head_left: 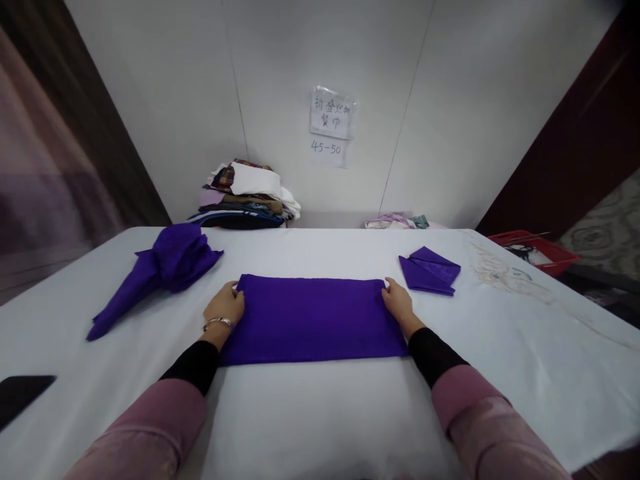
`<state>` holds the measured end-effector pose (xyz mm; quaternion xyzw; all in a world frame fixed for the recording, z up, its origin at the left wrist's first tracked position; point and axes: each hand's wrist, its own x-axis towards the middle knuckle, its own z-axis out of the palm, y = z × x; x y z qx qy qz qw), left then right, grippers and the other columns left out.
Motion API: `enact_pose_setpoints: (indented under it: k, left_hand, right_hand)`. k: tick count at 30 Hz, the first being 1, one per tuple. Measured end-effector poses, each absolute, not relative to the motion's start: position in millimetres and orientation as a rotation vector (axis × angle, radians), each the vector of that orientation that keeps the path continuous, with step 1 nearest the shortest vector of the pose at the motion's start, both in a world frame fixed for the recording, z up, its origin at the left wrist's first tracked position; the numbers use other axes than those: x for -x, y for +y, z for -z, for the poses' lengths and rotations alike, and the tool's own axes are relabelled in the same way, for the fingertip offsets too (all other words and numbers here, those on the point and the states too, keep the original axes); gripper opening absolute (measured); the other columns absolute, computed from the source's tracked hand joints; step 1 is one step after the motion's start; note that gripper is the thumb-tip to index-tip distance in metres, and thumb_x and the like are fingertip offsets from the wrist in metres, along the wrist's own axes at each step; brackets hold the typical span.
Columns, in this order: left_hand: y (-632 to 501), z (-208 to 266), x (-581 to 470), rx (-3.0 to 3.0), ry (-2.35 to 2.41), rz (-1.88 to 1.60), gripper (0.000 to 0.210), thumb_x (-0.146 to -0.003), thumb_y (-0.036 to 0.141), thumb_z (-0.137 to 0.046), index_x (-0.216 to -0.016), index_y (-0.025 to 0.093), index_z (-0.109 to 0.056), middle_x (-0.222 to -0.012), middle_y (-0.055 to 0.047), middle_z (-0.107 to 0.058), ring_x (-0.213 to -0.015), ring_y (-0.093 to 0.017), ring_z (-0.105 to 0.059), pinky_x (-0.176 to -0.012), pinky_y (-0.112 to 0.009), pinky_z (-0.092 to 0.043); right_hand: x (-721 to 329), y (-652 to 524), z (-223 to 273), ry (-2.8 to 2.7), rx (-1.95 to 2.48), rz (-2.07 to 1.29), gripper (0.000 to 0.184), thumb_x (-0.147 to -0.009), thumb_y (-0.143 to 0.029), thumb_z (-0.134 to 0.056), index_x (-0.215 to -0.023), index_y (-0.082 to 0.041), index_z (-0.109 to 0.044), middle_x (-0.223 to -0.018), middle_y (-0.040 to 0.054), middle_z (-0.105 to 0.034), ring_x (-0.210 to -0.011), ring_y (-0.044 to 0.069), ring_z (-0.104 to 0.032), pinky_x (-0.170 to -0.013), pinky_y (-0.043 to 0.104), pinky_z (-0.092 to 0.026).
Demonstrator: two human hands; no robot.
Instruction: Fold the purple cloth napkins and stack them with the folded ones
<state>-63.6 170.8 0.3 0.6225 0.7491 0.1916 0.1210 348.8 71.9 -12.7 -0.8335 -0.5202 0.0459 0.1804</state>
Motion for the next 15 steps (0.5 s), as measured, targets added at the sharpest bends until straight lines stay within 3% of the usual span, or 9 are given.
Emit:
enact_pose_setpoints:
  k: [10, 15]
  left_hand:
    - [177.2, 3.3, 65.6, -1.905, 2.191, -0.551, 0.041, -0.082, 0.025, -0.044, -0.120, 0.015, -0.052, -0.107, -0.012, -0.066, -0.101, -0.026, -0.060, -0.083, -0.035, -0.047]
    - [150.0, -5.4, 46.2, -2.178, 2.059, -0.644, 0.043, -0.084, 0.033, -0.044, -0.121, 0.012, -0.052, -0.123, -0.014, -0.056, -0.115, -0.027, -0.050, -0.097, -0.037, -0.039]
  right_hand:
    - [-342.6, 67.5, 7.8, -1.577, 2.364, -0.018, 0.046, -0.084, -0.020, -0.041, -0.129, -0.013, -0.046, -0.121, 0.0147, -0.056, -0.110, 0.025, -0.052, -0.089, 0.034, -0.040]
    - [-291.8, 45.8, -6.0, -1.883, 1.916, -0.056, 0.047, -0.087, -0.030, -0.042, -0.132, -0.014, -0.044, -0.136, 0.0143, -0.044, -0.126, 0.026, -0.037, -0.104, 0.042, -0.029]
